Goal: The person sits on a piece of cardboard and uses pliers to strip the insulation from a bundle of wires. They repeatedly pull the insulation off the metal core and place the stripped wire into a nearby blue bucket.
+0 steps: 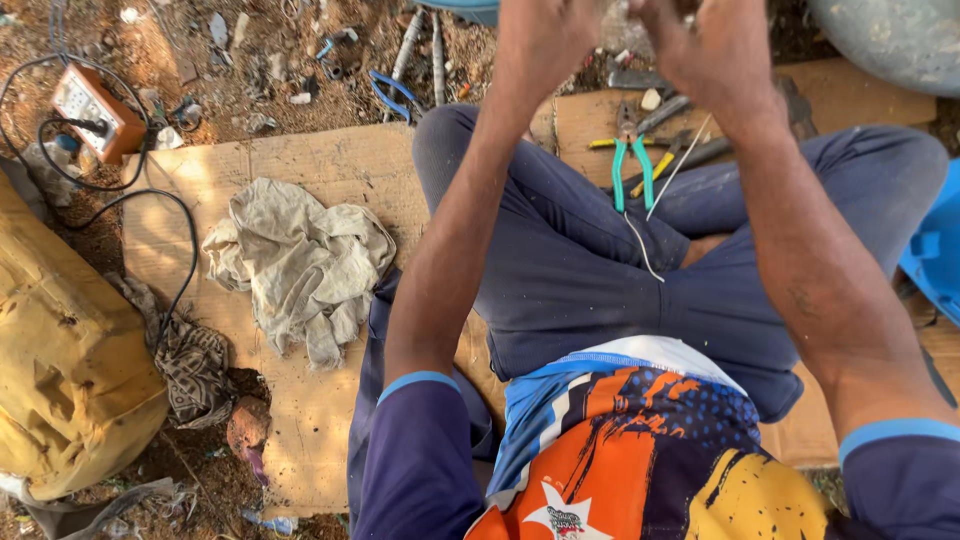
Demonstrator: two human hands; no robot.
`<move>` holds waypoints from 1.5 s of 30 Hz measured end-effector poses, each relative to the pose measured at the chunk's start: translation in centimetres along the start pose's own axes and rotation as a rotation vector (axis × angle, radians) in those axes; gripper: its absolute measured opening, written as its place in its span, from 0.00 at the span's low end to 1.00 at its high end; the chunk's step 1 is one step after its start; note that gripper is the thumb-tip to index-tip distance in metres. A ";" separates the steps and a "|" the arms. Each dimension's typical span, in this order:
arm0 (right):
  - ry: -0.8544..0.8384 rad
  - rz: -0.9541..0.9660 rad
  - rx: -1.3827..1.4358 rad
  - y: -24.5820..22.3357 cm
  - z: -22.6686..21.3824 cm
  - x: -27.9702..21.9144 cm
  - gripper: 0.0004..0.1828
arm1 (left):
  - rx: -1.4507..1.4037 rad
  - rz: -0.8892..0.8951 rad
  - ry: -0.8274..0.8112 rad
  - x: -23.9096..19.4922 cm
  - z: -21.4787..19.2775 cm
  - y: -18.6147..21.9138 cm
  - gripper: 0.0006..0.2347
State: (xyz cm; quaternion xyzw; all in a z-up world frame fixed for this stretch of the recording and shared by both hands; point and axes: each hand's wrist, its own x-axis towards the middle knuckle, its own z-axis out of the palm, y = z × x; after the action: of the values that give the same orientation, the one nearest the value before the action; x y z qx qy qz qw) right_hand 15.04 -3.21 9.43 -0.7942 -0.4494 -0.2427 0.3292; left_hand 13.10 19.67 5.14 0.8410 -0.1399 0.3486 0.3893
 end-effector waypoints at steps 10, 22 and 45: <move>-1.056 0.640 -0.110 -6.8 -1.3 -17.7 0.26 | -0.049 0.136 -0.629 -16.5 4.8 9.4 0.13; -0.076 0.637 0.282 -8.5 -5.3 -12.1 0.06 | -0.155 -0.257 -0.186 -12.2 5.1 13.8 0.05; -0.170 0.932 1.634 -6.2 -3.7 -10.0 0.28 | 0.083 -0.232 0.253 -10.4 2.2 16.0 0.05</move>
State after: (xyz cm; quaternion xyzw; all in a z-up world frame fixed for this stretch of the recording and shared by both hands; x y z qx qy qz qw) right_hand 4.52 -9.15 6.96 -0.4321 -0.1402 0.3621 0.8139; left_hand -1.46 7.09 5.84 0.8162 0.0227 0.4099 0.4066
